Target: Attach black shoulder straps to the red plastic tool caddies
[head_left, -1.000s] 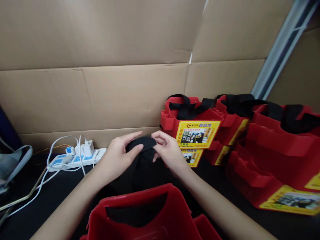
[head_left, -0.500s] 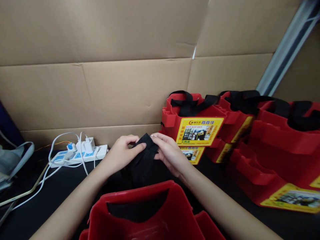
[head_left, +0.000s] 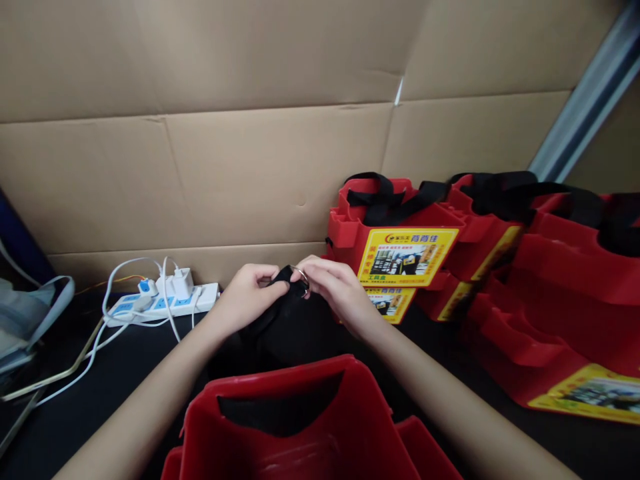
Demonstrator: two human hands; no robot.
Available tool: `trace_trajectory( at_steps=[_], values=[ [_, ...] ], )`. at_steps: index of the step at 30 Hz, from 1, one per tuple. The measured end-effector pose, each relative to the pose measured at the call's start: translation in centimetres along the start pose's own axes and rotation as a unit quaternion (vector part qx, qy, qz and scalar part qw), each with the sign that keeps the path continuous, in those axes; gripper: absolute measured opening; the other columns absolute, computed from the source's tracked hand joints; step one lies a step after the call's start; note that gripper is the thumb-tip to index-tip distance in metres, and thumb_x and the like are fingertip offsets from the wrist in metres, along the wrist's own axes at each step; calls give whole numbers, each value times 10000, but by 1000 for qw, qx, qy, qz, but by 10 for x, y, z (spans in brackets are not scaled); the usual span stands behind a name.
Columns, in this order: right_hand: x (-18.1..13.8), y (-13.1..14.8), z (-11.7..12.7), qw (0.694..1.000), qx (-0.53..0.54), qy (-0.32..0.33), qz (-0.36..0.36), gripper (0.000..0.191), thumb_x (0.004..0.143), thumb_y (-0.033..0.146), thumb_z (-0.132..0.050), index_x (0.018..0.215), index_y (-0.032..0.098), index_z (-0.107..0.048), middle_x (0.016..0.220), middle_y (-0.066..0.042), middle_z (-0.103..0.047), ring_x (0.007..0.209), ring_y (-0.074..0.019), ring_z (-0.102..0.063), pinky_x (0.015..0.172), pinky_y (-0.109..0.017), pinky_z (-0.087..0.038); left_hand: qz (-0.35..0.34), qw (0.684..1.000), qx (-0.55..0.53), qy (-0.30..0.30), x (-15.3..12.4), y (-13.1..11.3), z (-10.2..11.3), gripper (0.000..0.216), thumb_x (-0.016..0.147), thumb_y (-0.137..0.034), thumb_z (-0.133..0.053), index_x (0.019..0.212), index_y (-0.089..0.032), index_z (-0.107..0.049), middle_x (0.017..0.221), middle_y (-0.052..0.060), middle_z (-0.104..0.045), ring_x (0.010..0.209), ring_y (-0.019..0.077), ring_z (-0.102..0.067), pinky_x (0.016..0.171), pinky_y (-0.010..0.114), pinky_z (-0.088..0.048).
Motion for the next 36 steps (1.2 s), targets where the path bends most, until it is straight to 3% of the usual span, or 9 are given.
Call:
trace_trajectory(
  at_steps=[4,10,14,16,19,21,27,32,36],
  values=[
    [1,7,-2,996,-72,48,19,120,743,262,-580,745,160,-643,785,-19,-554,657,-89,-488,587,-220,-400,-43,996,77,-15,-1,-8,7,233,786,-307,-486,633,-135,-521,566,-45,-397,552,79,-353,508,196,-278],
    [5,0,4,996,-89,6,5,132,663,230,-648,721,154,-557,704,11,-540,636,-79,-490,599,-213,-409,-96,984,138,-60,-2,-18,16,336,787,-351,-511,550,-146,-392,534,-56,-322,536,73,-319,500,203,-248],
    [5,-3,8,989,-144,-27,9,78,688,214,-599,720,146,-576,700,-1,-557,657,-92,-505,614,-218,-408,-104,981,142,-84,-3,-17,18,288,746,-318,-573,577,-148,-413,557,-54,-383,554,77,-361,519,202,-277],
    [5,-5,8,989,-148,-23,-1,51,688,193,-576,707,145,-573,678,4,-552,620,-87,-494,581,-213,-396,-109,988,83,-75,-2,-15,16,207,704,-260,-623,672,-157,-446,627,-48,-453,596,86,-430,543,197,-325],
    [4,-8,5,993,-110,-6,-29,19,696,161,-535,701,148,-549,624,31,-518,532,-63,-455,522,-197,-360,-130,991,-36,-9,0,-16,8,280,678,-173,-649,908,-175,-490,826,-4,-556,770,120,-536,682,225,-420],
    [3,-9,4,995,-82,-5,-50,18,706,152,-517,702,151,-535,587,45,-491,502,-52,-438,508,-190,-345,-140,987,-66,34,0,-17,3,304,690,-158,-645,969,-176,-524,930,25,-575,878,137,-543,783,251,-431],
    [2,-22,3,992,42,4,-116,55,710,204,-555,727,154,-541,679,22,-507,595,-66,-487,528,-192,-391,-70,982,-157,78,0,-3,2,290,694,-243,-670,927,-186,-507,845,5,-552,700,115,-538,583,234,-489],
    [2,-39,5,972,146,17,-184,87,691,184,-588,753,150,-537,730,-7,-566,678,-97,-563,570,-206,-430,-81,977,-175,94,2,-1,4,253,709,-201,-653,891,-171,-480,840,0,-542,733,100,-527,665,230,-463],
    [0,-47,5,949,203,26,-239,91,673,153,-586,735,154,-519,709,-16,-600,681,-112,-589,576,-213,-434,-67,985,-139,72,4,3,9,220,703,-196,-651,802,-164,-457,804,-24,-517,731,76,-499,687,196,-397]
  ],
)
Point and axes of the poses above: each hand's wrist, its own x-axis towards the middle knuckle, its own z-axis out of the back of the hand, y = z × x, the point moved 8 cm from there along x, towards the middle knuckle
